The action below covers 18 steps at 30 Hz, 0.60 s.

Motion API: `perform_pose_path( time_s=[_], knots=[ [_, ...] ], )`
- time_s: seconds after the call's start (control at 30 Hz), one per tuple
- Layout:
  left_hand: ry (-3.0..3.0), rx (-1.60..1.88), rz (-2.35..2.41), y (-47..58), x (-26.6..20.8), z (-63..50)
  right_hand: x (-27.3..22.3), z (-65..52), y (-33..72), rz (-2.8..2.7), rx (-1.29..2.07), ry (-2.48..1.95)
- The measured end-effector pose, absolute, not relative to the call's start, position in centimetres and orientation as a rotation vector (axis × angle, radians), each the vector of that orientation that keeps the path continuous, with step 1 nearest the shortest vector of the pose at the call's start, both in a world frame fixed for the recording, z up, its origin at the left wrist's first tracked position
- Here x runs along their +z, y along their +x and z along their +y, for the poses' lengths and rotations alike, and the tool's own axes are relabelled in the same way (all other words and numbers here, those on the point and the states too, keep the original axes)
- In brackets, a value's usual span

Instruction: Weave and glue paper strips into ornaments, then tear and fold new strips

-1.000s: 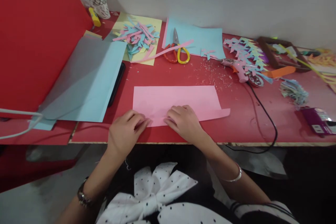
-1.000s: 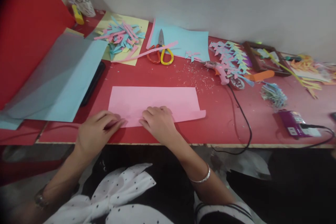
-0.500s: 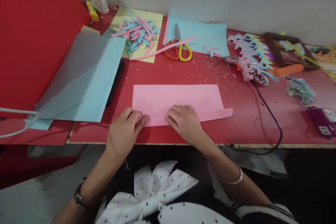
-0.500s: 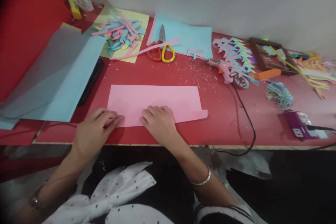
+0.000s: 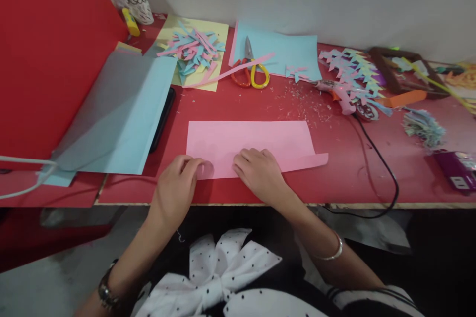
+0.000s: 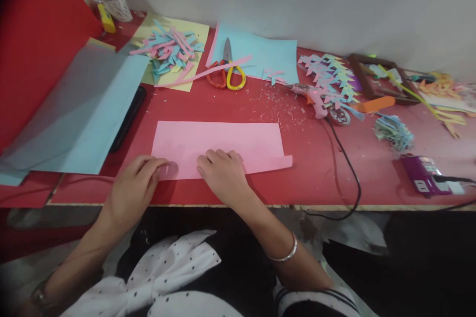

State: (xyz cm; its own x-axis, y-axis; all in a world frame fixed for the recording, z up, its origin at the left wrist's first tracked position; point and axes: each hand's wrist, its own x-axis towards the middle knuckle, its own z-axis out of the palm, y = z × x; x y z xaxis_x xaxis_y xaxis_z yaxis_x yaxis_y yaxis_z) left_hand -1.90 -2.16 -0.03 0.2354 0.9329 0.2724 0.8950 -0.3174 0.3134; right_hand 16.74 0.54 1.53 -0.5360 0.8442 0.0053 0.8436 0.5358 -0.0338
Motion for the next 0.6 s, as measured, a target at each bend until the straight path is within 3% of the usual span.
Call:
perform_pose_path(
  time_s=[0.47, 0.6],
  knots=[
    [2.533, 0.583, 1.927, -2.5, 0.5, -2.5, 2.0, 0.6, 16.6, -2.723, 0.131, -1.558],
    [2.832, 0.573, 1.594, -2.3, 0.8, -3.4, 2.1, 0.6, 16.5, -2.726, 0.15, -1.561]
  ],
)
